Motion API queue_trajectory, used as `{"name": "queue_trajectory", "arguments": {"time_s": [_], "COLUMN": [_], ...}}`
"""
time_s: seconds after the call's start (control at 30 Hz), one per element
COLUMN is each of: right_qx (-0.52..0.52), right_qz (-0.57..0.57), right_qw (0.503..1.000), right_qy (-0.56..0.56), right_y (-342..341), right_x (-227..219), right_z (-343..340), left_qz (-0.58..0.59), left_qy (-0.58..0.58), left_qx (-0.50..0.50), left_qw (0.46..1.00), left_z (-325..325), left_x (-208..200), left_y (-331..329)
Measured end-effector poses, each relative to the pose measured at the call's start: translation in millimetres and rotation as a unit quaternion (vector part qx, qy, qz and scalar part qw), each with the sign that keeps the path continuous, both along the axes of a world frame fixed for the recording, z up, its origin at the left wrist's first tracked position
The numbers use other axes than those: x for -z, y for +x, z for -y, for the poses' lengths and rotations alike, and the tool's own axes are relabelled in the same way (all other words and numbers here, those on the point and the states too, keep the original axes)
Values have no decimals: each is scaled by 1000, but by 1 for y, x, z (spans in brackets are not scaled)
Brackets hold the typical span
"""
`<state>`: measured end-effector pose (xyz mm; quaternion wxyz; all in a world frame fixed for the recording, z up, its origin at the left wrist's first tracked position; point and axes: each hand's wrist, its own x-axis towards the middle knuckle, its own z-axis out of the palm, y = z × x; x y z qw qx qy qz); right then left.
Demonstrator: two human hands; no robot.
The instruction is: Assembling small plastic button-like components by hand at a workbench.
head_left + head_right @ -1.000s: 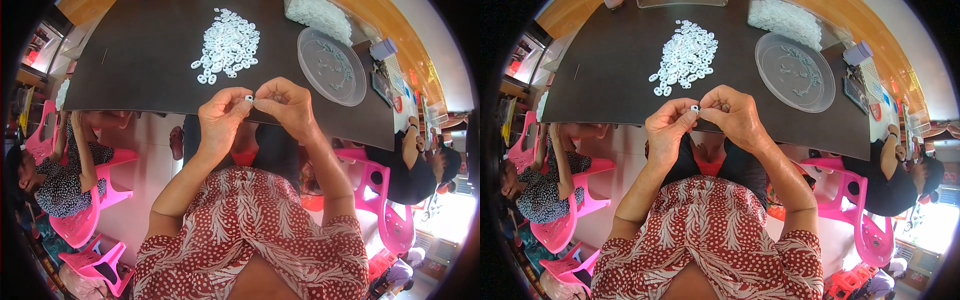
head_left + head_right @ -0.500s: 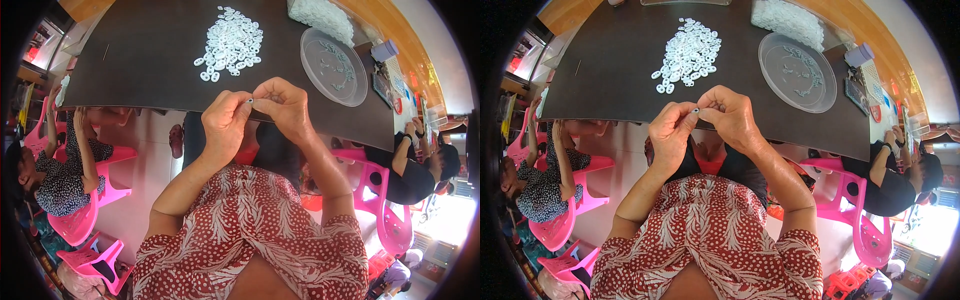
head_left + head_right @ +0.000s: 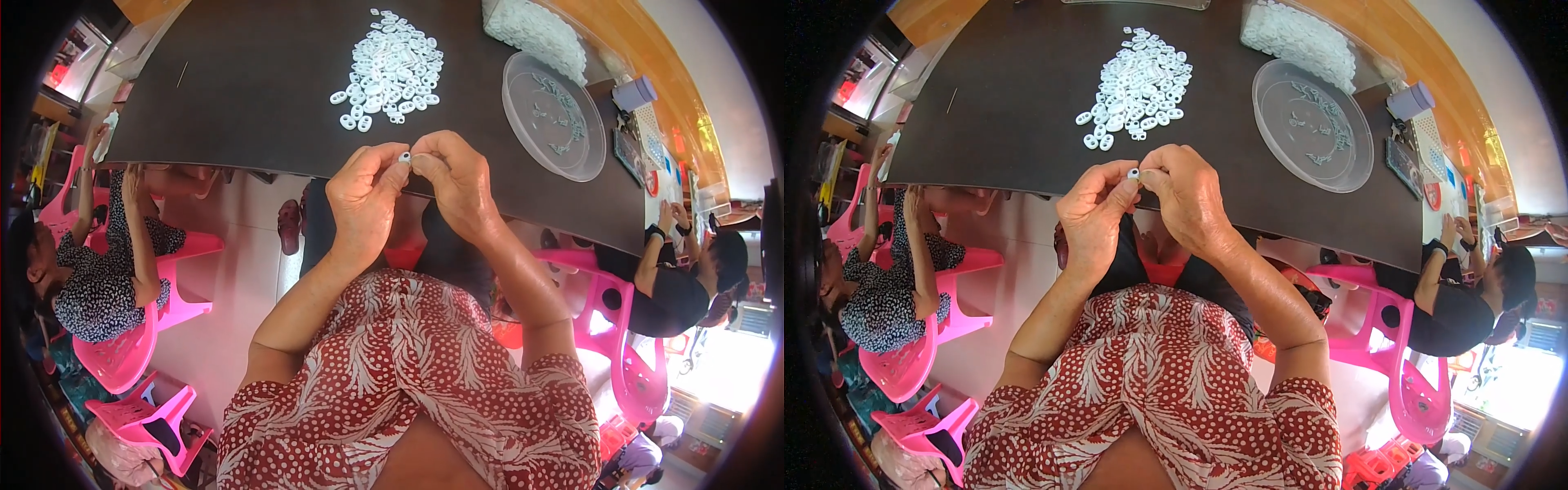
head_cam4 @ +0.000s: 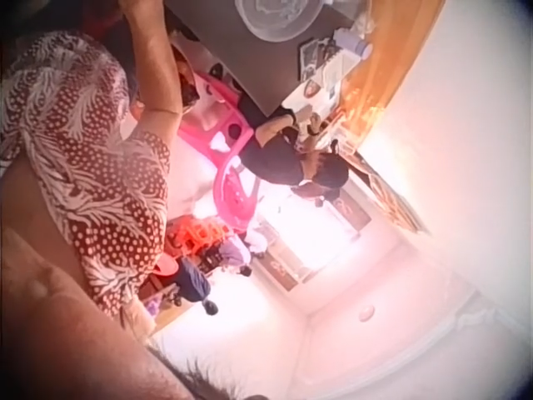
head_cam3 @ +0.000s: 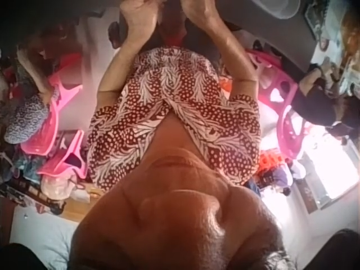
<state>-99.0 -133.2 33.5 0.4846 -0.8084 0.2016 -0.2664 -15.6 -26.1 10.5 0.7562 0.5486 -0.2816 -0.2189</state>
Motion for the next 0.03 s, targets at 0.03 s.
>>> {"name": "queue_trajectory", "arguments": {"time_s": [0.03], "right_qx": [2], "right_qz": [-7], "right_qw": [1000], "right_qy": [-5], "right_y": [1], "right_x": [2], "right_z": [-2], "left_qz": [-1], "left_qy": [0], "left_qx": [-1], "left_qw": [1000], "left_z": [-1], "left_x": [0], "left_y": [0]}}
